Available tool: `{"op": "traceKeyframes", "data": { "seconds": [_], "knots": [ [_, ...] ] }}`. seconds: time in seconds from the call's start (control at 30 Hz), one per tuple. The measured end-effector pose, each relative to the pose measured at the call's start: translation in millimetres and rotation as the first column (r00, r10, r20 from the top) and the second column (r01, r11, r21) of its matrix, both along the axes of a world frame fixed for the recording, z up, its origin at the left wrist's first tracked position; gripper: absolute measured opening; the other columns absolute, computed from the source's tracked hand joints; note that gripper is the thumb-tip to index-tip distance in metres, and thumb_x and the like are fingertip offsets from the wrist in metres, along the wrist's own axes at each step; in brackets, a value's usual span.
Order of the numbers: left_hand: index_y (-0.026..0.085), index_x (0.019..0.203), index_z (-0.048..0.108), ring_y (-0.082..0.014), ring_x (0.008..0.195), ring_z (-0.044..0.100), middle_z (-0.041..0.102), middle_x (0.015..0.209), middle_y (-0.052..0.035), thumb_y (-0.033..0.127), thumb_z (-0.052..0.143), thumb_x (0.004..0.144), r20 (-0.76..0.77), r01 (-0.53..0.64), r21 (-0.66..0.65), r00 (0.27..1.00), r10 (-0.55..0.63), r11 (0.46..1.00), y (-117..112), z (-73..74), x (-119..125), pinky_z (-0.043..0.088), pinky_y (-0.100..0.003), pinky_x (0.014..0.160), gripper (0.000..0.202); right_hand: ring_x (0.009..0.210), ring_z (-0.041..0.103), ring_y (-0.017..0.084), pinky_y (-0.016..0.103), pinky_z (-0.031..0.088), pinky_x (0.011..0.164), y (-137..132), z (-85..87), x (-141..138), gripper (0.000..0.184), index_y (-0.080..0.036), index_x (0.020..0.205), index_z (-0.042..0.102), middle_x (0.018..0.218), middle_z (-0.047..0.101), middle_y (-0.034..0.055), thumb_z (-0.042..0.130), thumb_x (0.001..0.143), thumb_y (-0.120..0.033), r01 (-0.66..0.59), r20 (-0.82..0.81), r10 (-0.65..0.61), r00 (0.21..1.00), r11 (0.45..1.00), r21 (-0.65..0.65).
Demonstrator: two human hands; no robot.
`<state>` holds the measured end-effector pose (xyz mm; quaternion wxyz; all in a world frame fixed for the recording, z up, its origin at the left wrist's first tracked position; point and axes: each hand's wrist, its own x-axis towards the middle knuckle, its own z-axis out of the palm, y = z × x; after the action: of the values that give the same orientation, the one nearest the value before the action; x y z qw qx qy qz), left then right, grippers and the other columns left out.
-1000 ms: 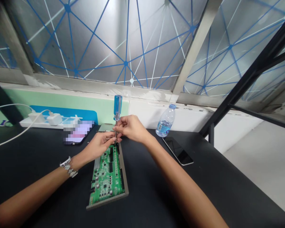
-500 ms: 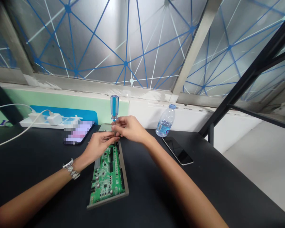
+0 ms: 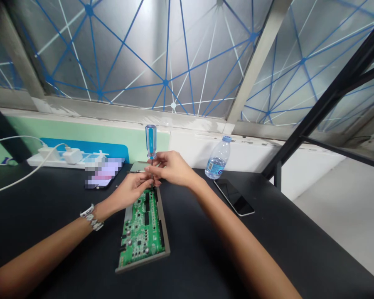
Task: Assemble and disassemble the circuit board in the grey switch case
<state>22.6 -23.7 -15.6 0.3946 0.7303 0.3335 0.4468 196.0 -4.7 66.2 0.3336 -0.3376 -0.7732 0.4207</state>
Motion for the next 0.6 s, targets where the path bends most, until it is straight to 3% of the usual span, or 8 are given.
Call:
{"op": "traceKeyframes", "data": {
  "seconds": [0.13, 0.27, 0.33, 0.6],
  "knots": [
    [0.014, 0.100, 0.069, -0.0224, 0.094, 0.072, 0.075, 0.099, -0.0091, 0.026, 0.057, 0.092, 0.006, -0.058, 0.026, 0.998, 0.058, 0.998, -4, 3.8, 2, 0.057, -0.035, 0.088, 0.019, 0.064, 0.067, 0.015, 0.029, 0.056, 0.064, 0, 4.7, 2, 0.025, -0.010, 0.087, 0.070, 0.073, 0.071, 0.0061, 0.070, 0.081, -0.034, -0.042, 0.002, 0.042, 0.999, 0.998, -0.042],
    [0.016, 0.091, 0.067, -0.0195, 0.080, 0.072, 0.075, 0.087, -0.0055, 0.030, 0.067, 0.085, 0.039, -0.249, 0.081, 0.968, 0.246, 0.965, -9, 2.8, 6, 0.057, -0.029, 0.073, 0.015, 0.061, 0.068, 0.016, 0.030, 0.057, 0.063, 3, 0.9, 2, 0.027, -0.012, 0.082, 0.069, 0.067, 0.070, 0.0040, 0.073, 0.079, -0.038, 0.022, -0.012, -0.022, 1.000, 1.000, 0.003],
    [0.016, 0.087, 0.069, -0.0196, 0.076, 0.071, 0.075, 0.082, -0.0049, 0.031, 0.068, 0.085, 0.039, -0.292, 0.103, 0.957, 0.289, 0.951, -10, 1.0, 6, 0.057, -0.028, 0.070, 0.015, 0.061, 0.069, 0.017, 0.029, 0.056, 0.061, 5, -1.7, 1, 0.029, -0.013, 0.080, 0.069, 0.068, 0.070, 0.0042, 0.075, 0.077, -0.040, 0.058, -0.011, -0.058, 0.998, 0.998, 0.026],
    [0.016, 0.103, 0.073, -0.0227, 0.089, 0.072, 0.076, 0.099, -0.0077, 0.029, 0.059, 0.091, -0.018, -0.201, 0.104, 0.979, 0.203, 0.974, -9, 0.4, 3, 0.056, -0.033, 0.083, 0.022, 0.051, 0.067, 0.018, 0.025, 0.050, 0.047, 4, -7.9, -5, 0.032, -0.016, 0.066, 0.058, 0.055, 0.064, 0.0016, 0.078, 0.073, -0.040, 0.215, -0.018, -0.215, 0.977, 0.973, 0.085]
  ]
}}
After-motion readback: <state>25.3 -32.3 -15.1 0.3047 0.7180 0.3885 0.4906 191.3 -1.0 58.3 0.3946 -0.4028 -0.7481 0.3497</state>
